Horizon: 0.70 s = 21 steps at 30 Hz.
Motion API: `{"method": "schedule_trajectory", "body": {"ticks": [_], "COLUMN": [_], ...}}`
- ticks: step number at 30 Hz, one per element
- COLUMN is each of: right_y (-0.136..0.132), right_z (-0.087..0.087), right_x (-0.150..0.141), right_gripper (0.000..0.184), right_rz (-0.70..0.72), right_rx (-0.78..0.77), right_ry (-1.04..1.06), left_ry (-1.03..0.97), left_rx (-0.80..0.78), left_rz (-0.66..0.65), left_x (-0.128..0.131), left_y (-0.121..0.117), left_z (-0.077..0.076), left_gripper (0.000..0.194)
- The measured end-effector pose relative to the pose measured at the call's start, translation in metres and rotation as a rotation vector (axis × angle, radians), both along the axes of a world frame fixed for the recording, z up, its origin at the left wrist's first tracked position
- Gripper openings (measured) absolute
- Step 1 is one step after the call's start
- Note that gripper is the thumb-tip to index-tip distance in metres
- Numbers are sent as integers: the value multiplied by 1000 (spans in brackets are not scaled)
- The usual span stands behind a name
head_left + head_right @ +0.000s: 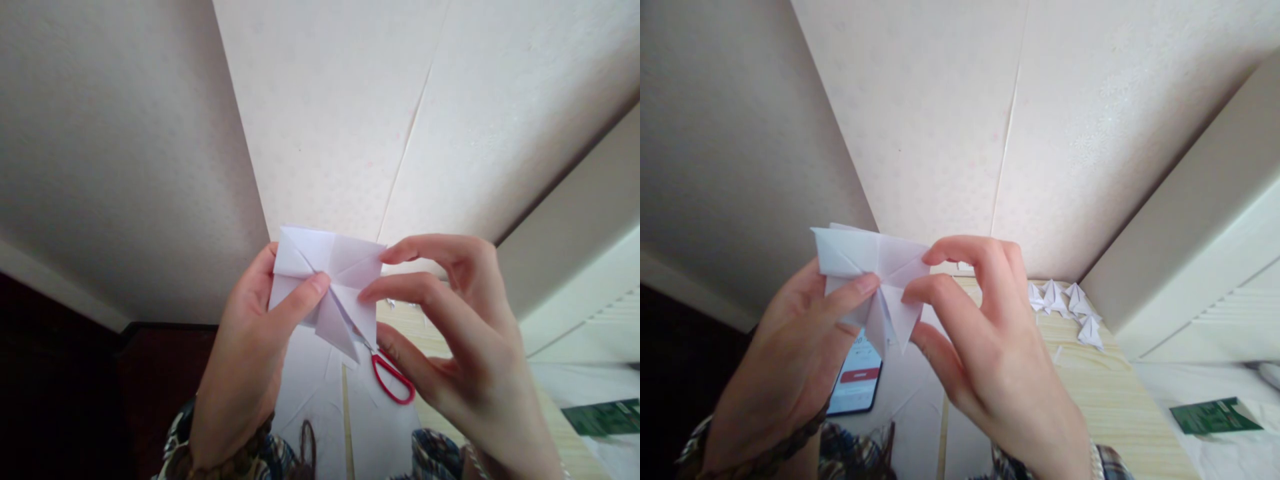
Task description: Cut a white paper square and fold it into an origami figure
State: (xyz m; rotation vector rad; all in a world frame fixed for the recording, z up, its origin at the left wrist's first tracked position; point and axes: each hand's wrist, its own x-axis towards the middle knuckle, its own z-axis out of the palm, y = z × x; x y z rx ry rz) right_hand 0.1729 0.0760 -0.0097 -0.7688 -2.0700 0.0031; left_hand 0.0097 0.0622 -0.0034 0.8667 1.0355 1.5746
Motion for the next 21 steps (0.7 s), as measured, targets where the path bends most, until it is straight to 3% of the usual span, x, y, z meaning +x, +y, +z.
{"method": "schedule_trajectory", "body": {"ticks": [9,14,21], "right_y": [3,0,2], "right_z": [-1,-6,-5], "right_x": [-3,-1,0], "right_gripper": [17,15,6], "right_rz": [-11,-67,-46], "right_rx": [176,168,169], "right_ry": [111,121,95], "left_ry": [-102,-94,-85], "left_rx": [10,-34,-13], "left_rz": [-178,-275,-132], "left_x": [-7,-15,-8], "left_y": [2,1,0], "left_z": [-3,-7,-4], "left_gripper": [26,30,26]}}
